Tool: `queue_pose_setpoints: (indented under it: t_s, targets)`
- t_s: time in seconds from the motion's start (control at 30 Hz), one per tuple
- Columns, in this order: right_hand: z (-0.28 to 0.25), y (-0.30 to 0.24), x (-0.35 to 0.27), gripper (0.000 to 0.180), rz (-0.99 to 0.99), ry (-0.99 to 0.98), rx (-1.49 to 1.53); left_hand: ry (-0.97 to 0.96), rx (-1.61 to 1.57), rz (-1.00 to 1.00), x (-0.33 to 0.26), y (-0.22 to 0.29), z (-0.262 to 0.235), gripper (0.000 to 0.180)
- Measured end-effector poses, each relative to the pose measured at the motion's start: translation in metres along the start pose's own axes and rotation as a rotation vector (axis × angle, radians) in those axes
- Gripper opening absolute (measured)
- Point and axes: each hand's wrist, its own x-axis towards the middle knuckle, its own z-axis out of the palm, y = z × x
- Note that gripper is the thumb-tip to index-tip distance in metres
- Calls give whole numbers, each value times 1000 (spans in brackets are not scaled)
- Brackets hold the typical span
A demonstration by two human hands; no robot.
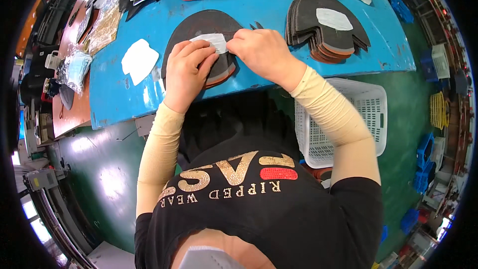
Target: The person peels adhesive pads by hand and sticks them onto shoe upper components.
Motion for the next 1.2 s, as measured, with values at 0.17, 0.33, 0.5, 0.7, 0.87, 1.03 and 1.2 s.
queue_pose_setpoints:
  t_s: [0.17,0.33,0.5,0.7,0.87,1.03,1.2]
  targets:
    - [1,11,9,7,-318,-58,-148,11,-7,4,0,-1,0,10]
    - [10,20,14,7,-207,-85,-34,9,-9,3,-1,0,0,10]
    - [4,26,14,8,-111,-102,159,-28,17,-2,3,1,-3,10]
    - [-5,24,16,8,-399,-150,-23,-21,6,5,2,-1,-2,11]
    - [5,21,19,9,-277,-95,25,-24,-6,1,2,-2,-5,18]
    - [-1,5,45,12,-347,-129,-6,-87,24,-74,9,4,-8,20]
    - [1,5,44,13,-338,-54,25,-40,-1,-233,9,-1,-1,17]
